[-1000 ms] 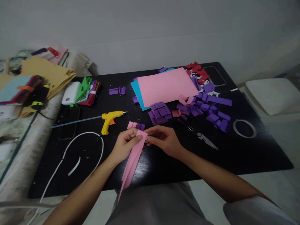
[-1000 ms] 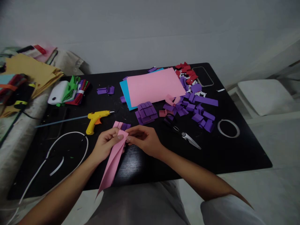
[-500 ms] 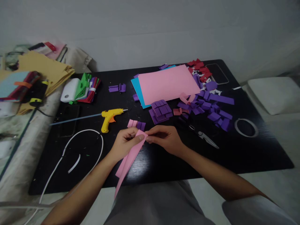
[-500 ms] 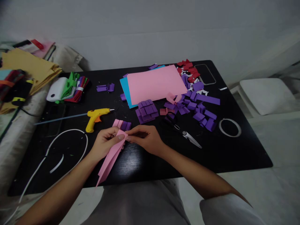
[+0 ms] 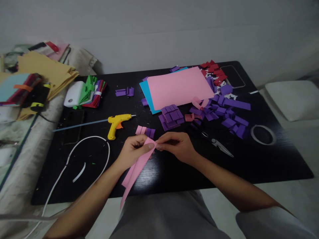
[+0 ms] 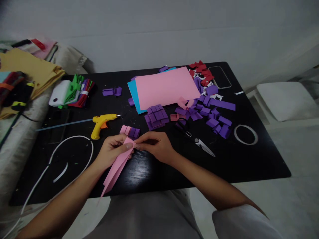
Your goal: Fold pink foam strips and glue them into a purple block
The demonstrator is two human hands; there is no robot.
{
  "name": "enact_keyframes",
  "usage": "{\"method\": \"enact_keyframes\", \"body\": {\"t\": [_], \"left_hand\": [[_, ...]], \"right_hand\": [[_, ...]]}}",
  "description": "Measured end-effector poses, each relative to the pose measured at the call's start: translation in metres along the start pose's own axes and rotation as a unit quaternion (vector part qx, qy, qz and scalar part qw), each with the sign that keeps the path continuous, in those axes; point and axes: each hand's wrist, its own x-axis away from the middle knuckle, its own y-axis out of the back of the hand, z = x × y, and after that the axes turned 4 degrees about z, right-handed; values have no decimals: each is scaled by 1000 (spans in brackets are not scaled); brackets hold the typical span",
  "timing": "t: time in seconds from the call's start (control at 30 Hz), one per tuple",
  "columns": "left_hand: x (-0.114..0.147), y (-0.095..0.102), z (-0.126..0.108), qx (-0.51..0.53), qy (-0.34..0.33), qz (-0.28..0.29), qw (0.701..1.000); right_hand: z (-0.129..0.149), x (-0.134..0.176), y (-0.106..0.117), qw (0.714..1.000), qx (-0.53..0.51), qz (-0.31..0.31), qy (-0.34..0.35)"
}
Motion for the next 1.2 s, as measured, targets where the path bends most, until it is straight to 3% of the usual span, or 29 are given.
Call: {"method": "enact_keyframes", "body": {"t": [0.83, 1.03, 1.2], "left_hand": [[-3, 0, 1, 64, 28, 30, 997], [-3, 2, 2, 53, 31, 15, 998], [-4, 2, 2, 14, 7, 4, 1000]], "right_hand": [[-1, 0, 0, 999, 49, 19, 15], [-1, 0, 0, 999, 2, 23, -30], [1, 0, 0, 995, -30, 62, -73]]}}
